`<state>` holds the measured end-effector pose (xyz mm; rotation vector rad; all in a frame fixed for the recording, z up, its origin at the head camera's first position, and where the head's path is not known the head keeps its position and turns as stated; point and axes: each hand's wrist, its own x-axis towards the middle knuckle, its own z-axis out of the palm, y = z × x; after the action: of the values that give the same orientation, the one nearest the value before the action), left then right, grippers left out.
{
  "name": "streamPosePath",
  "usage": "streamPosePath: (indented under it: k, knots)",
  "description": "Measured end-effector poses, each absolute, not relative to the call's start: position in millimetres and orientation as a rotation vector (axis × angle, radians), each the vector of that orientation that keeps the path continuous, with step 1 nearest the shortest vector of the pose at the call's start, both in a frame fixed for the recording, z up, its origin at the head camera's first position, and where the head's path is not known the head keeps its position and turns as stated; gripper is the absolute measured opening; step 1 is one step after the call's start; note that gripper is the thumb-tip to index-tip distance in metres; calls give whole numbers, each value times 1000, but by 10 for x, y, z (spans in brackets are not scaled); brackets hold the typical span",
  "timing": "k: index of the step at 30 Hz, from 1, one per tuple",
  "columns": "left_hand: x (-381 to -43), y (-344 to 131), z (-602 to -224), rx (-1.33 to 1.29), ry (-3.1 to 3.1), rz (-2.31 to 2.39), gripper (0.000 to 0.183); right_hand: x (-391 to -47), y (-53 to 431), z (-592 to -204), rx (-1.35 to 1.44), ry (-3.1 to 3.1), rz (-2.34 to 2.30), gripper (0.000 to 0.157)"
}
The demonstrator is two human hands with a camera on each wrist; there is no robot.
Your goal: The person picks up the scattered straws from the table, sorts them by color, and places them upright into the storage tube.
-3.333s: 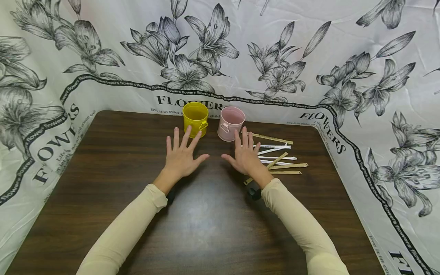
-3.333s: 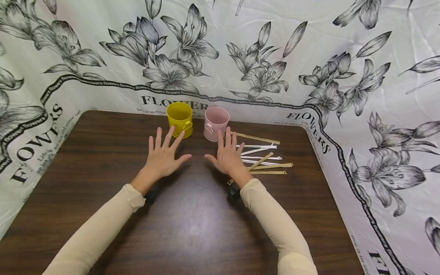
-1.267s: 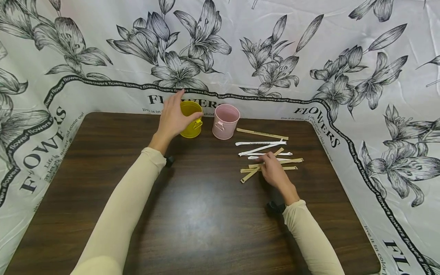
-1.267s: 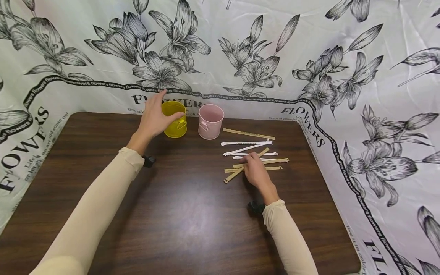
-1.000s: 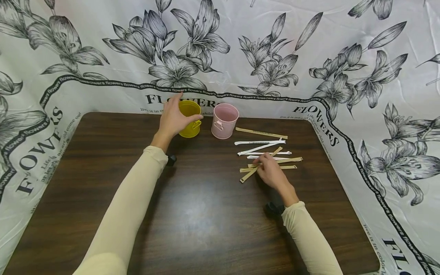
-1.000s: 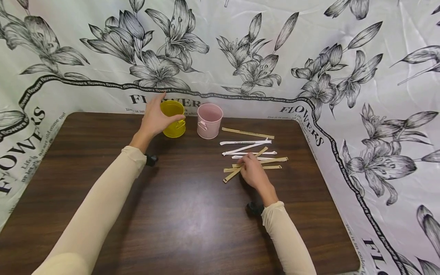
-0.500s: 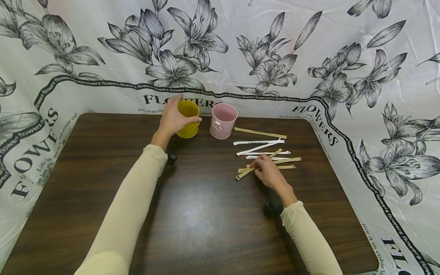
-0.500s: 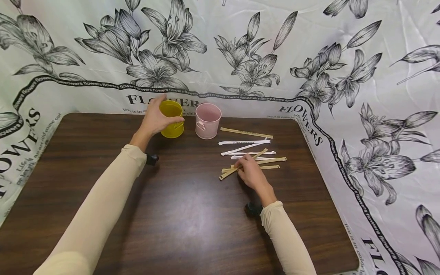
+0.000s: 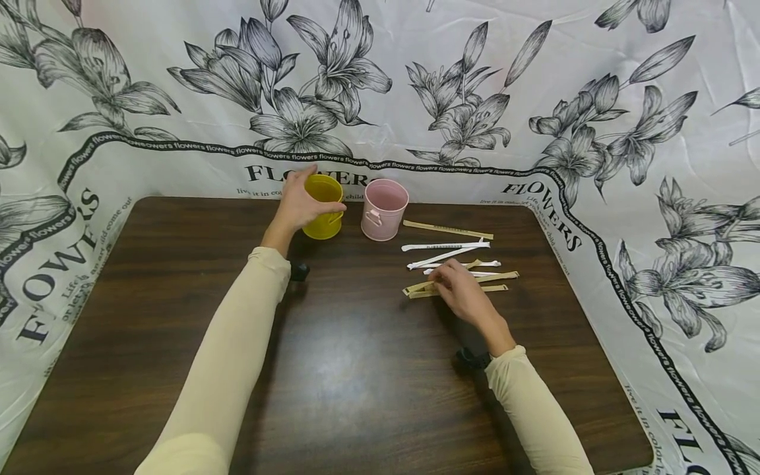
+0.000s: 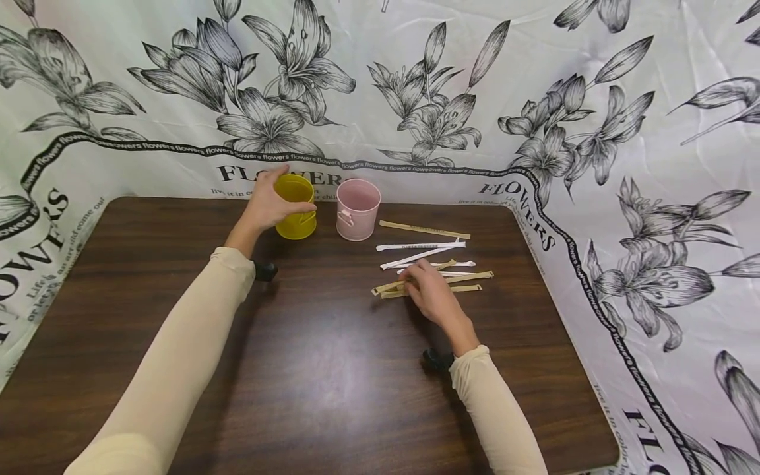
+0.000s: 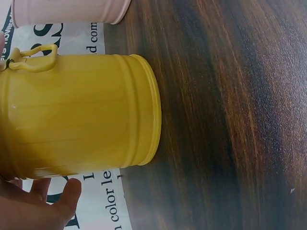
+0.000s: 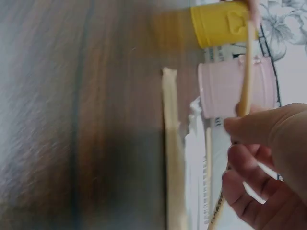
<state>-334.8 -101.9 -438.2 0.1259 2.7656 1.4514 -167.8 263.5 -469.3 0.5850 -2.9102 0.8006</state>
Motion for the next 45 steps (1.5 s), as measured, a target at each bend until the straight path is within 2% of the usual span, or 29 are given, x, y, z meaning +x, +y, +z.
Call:
streamPosePath:
  k: [14,26,30,34,45]
  knots:
    - [-3343,-1000,-4368,113,2746,1457,101,-1777,2406,-4093,550,-2476,1092,16]
    - [-3353,-1012,-4388,95,2734,1475,96,-2170,1992,-3654,421,-2091,1711,23]
    - [-3348,-1005,-4392,88,2733,1489,96,-2303,1849,-3520,438,-1931,1862,19]
    - [-3351,-1013,-4390,84,2735,1501,95,-2458,1694,-3437,435,-1870,1941,14]
    - [-3369,-1002,-4442,98,2722,1560,94,-2882,1269,-3521,319,-1956,2032,17]
